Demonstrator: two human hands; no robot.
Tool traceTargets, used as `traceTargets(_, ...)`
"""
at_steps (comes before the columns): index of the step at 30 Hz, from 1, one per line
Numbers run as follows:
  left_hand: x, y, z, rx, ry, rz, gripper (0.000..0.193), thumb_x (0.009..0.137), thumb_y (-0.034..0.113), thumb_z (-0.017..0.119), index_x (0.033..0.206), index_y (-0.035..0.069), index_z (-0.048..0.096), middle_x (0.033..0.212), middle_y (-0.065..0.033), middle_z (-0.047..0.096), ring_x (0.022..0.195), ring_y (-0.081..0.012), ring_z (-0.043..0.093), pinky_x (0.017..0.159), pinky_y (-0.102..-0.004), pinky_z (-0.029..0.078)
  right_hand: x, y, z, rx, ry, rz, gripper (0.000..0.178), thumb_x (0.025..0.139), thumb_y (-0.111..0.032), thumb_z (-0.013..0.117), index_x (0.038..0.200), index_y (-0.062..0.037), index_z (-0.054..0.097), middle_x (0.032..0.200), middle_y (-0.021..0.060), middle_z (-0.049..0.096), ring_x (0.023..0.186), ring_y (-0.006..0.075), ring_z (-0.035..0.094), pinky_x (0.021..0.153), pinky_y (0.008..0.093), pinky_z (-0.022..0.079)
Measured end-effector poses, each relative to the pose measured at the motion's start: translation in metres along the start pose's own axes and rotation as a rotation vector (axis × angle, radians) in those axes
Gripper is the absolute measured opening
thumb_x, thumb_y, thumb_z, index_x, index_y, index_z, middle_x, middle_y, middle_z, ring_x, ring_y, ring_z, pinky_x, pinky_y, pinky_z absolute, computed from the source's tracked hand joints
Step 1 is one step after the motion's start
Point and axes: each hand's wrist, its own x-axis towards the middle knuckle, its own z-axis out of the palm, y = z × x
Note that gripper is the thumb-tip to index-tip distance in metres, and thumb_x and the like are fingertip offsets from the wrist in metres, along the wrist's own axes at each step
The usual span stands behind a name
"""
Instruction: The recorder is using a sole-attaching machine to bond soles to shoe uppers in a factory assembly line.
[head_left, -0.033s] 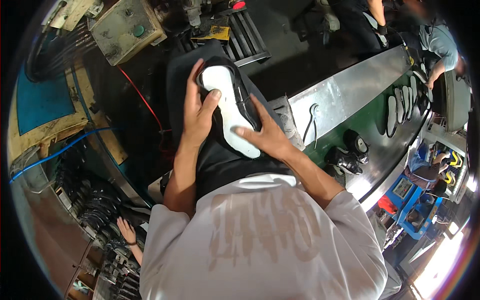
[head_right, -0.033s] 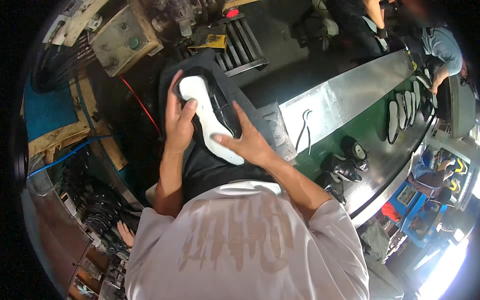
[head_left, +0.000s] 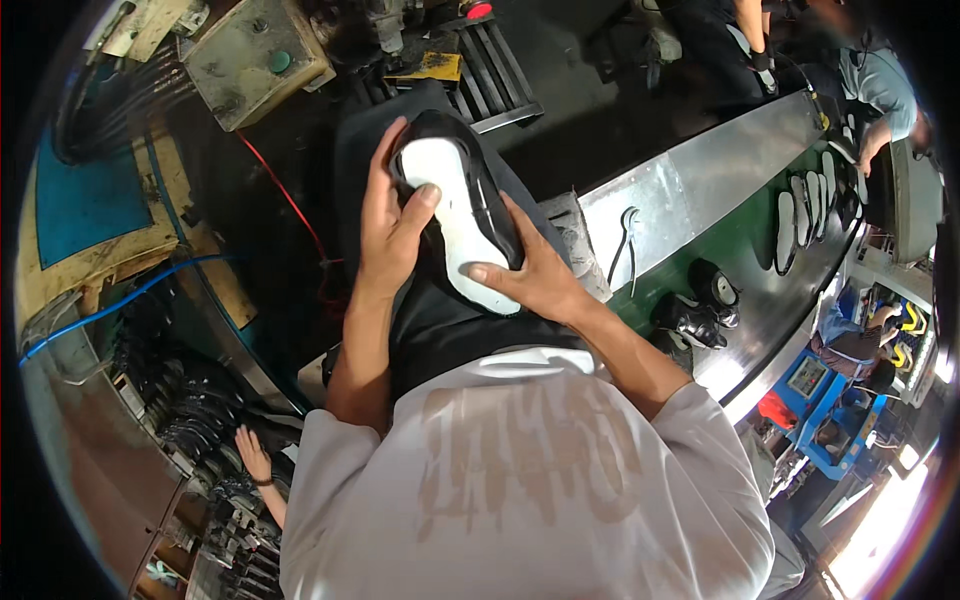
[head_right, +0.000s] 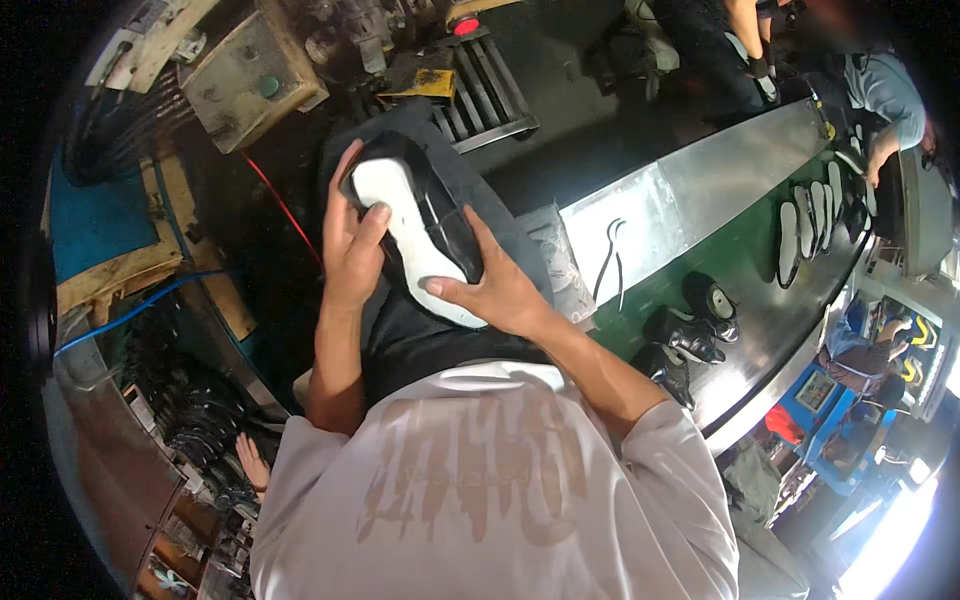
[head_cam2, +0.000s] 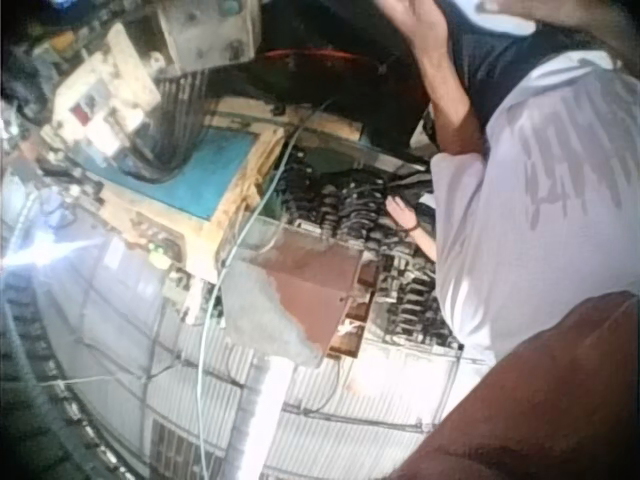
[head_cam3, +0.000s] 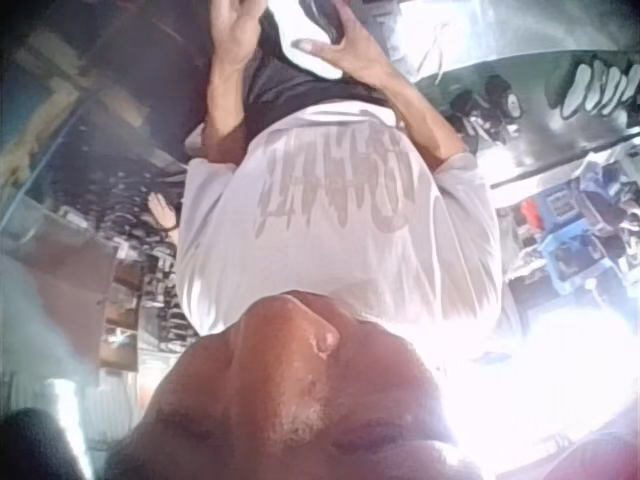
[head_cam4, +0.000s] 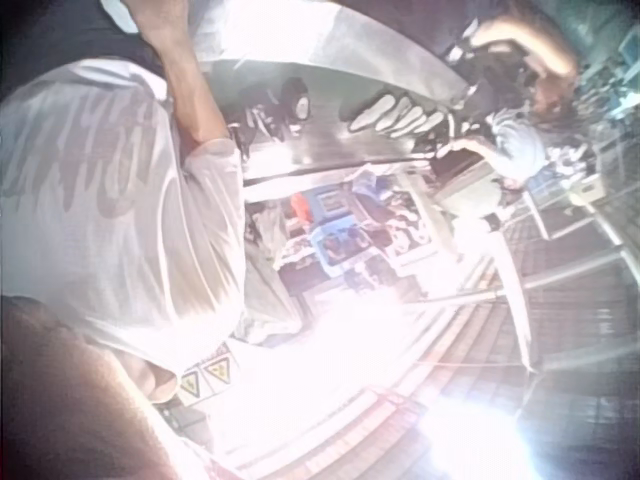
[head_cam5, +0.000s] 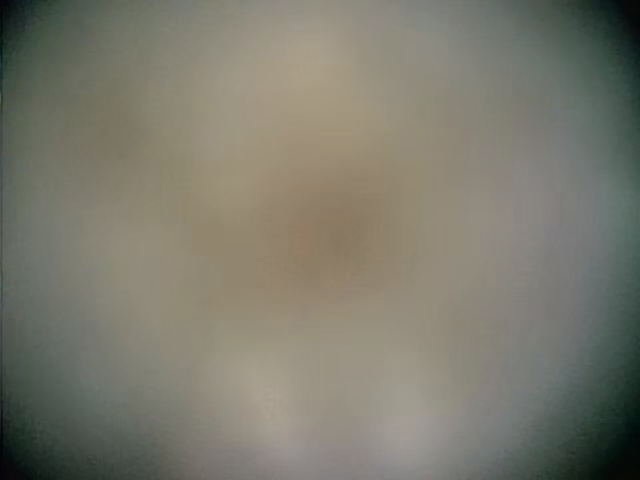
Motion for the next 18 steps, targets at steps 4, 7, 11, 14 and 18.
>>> traceTargets(4,-0.006,0.053,-0.02,-0.335,-0.151,0.046,0.092,0.086,-0.001,0.074,0.168,-0.005,0.033,0.162,-0.0202,0.051,0.151,-0.0308,0.052,0.126,-0.0454,0.042,-0.002,-0.048,-0.004,-0.198,-0.052,-0.093,0.13,0.083,-0.041,0.095,0.171,0.0054,0.012,0.163,0.0391,0.043,0.149,0.0494,0.05,0.119,0.048,0.048)
traceTargets(7,-0.007,0.092,-0.021,-0.149,-0.124,0.033,0.108,0.078,0.012,0.09,0.168,-0.004,0.034,0.166,-0.0213,0.05,0.152,-0.0313,0.052,0.127,-0.046,0.04,0.019,-0.028,0.008,-0.389,0.133,-0.39,0.135,0.081,-0.037,0.097,0.172,0.0035,0.007,0.158,0.0386,0.048,0.145,0.052,0.053,0.118,0.0493,0.049)
traceTargets(11,-0.032,0.091,-0.011,0.284,-0.073,0.053,0.094,0.076,0.009,0.084,0.162,-0.003,0.047,0.156,-0.0201,0.061,0.147,-0.0276,0.058,0.125,-0.0398,0.041,0.035,0.018,0.027,-0.499,0.221,-0.637,0.138,0.076,-0.023,0.1,0.172,0.0038,0.005,0.161,0.0369,0.043,0.144,0.0531,0.052,0.118,0.0529,0.047)
traceTargets(14,-0.048,0.094,-0.006,0.37,-0.011,0.059,0.087,0.077,0.008,0.082,0.159,-0.002,0.051,0.151,-0.0186,0.066,0.143,-0.0274,0.06,0.124,-0.0402,0.041,0.041,0.036,0.03,-0.474,0.199,-0.672,0.138,0.075,-0.021,0.1,0.171,0.0044,0.006,0.162,0.0351,0.043,0.143,0.053,0.052,0.115,0.0539,0.048)
traceTargets(18,-0.043,0.093,-0.015,0.196,-0.023,0.101,0.091,0.076,0.007,0.081,0.161,0.0,0.05,0.158,-0.0173,0.059,0.145,-0.0261,0.057,0.125,-0.0398,0.04,0.038,0.008,0.02,-0.438,0.116,-0.566,0.13,0.078,-0.022,0.1,0.171,0.0062,0.014,0.161,0.0337,0.049,0.146,0.0453,0.056,0.12,0.0449,0.046)
